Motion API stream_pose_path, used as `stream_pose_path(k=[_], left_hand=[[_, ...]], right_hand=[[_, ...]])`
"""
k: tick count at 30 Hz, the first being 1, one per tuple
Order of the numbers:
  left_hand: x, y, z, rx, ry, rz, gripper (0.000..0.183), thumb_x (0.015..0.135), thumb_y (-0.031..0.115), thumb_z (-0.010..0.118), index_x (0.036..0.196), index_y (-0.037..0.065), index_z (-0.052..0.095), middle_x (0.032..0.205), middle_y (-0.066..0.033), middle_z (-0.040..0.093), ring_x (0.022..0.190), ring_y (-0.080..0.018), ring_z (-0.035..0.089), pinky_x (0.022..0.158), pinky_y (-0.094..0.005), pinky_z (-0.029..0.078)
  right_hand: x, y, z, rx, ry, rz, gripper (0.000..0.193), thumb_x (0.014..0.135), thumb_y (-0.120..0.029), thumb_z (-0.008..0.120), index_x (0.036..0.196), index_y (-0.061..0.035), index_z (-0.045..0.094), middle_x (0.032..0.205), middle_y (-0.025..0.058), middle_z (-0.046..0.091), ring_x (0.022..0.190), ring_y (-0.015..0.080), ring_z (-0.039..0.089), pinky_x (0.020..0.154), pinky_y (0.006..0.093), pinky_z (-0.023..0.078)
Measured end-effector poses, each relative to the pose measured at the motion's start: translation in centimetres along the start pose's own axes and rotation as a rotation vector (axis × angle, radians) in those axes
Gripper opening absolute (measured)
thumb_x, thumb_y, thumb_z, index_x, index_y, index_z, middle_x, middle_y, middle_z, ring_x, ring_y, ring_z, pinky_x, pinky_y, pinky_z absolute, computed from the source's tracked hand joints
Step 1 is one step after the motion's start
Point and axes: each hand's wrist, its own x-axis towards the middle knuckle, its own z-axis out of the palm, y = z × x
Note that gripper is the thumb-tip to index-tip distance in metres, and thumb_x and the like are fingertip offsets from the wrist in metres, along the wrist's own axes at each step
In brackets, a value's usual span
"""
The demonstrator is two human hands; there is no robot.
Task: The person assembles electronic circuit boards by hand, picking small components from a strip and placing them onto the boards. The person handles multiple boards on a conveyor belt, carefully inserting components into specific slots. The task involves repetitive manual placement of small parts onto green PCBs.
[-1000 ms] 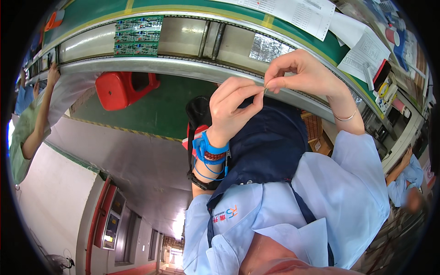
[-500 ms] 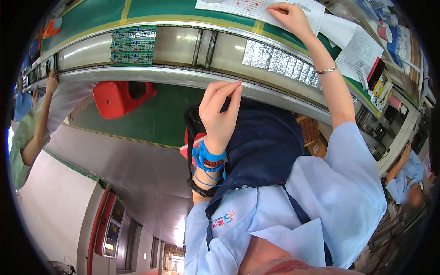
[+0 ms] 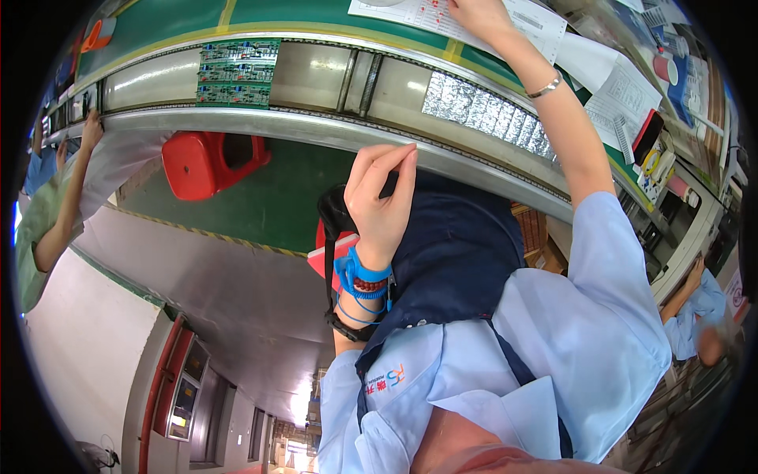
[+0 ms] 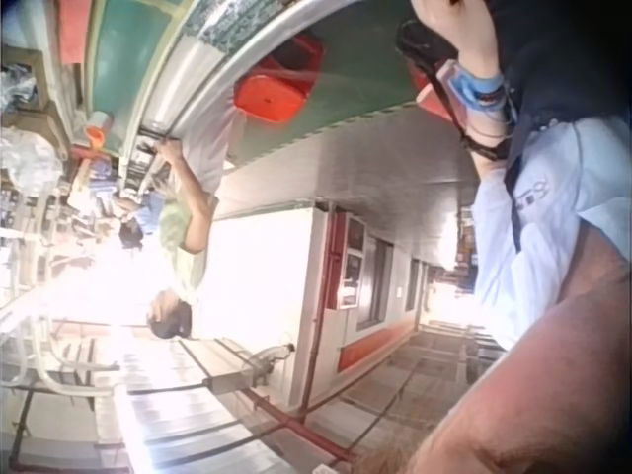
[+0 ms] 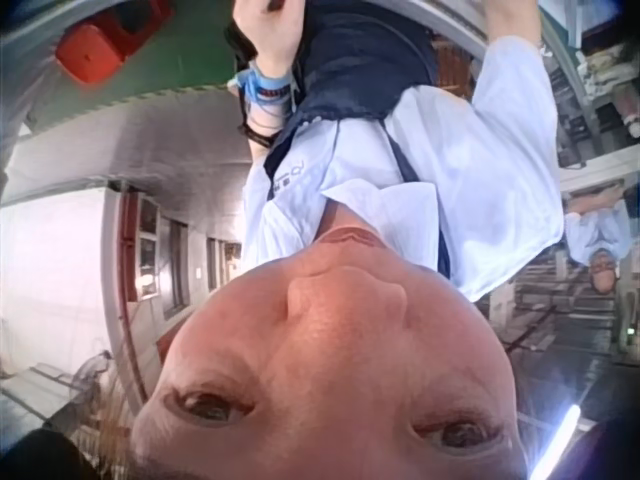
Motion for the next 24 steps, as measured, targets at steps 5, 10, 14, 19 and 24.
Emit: stream_pose_path(k=[5, 10, 14, 19, 24], left_hand=[[-0.1, -0.1, -0.2, -0.035, 0.022, -0.024, 0.010, 0.077, -0.007, 0.062, 0.086, -0.003, 0.063, 0.081, -0.0082, 0.058, 0.068, -0.0126, 0.055, 0.059, -0.0219, 0.045], [0.2, -0.5, 0.1, -0.067, 0.054, -0.044, 0.016, 0.074, -0.008, 0.064, 0.089, -0.001, 0.064, 0.081, -0.0081, 0.058, 0.065, -0.0130, 0.055, 0.059, -0.0226, 0.046], [0.4, -0.3, 0.4, -0.084, 0.075, -0.061, 0.015, 0.074, -0.007, 0.064, 0.089, -0.001, 0.064, 0.082, -0.0080, 0.058, 0.065, -0.0134, 0.056, 0.059, -0.0227, 0.046], [1.0, 0.6, 0.7, -0.073, 0.101, 0.017, 0.017, 0.072, -0.006, 0.067, 0.088, 0.000, 0.064, 0.082, -0.0081, 0.058, 0.067, -0.0141, 0.058, 0.060, -0.0231, 0.047], [1.0, 0.7, 0.8, -0.076, 0.126, 0.031, 0.018, 0.070, -0.005, 0.069, 0.087, 0.000, 0.064, 0.082, -0.0078, 0.058, 0.066, -0.0142, 0.058, 0.059, -0.0233, 0.047]], right_hand=[[-3.1, -0.5, -3.1, 0.371, -0.076, 0.187, 0.016, 0.078, -0.014, 0.060, 0.089, -0.0025, 0.064, 0.079, 0.0054, 0.062, 0.073, 0.0147, 0.056, 0.068, 0.0272, 0.045], [-7.0, -6.0, -7.7, 0.963, -0.298, 0.442, 0.016, 0.080, -0.013, 0.064, 0.092, -0.0017, 0.064, 0.082, 0.0004, 0.063, 0.075, 0.0060, 0.056, 0.071, 0.0202, 0.044], [-8.9, -10.4, -10.0, 1.409, -0.375, 0.567, 0.012, 0.079, -0.006, 0.065, 0.090, -0.0011, 0.063, 0.083, 0.0026, 0.064, 0.077, 0.0076, 0.057, 0.072, 0.0215, 0.044], [-10.0, -12.0, -10.2, 1.616, -0.319, 0.498, 0.011, 0.079, -0.004, 0.066, 0.089, -0.0012, 0.064, 0.087, 0.0036, 0.064, 0.082, 0.0089, 0.060, 0.074, 0.0216, 0.048], [-10.2, -12.3, -10.3, 1.619, -0.323, 0.457, 0.009, 0.077, -0.001, 0.066, 0.086, -0.0009, 0.065, 0.086, 0.0044, 0.062, 0.082, 0.0098, 0.059, 0.074, 0.0222, 0.047]])
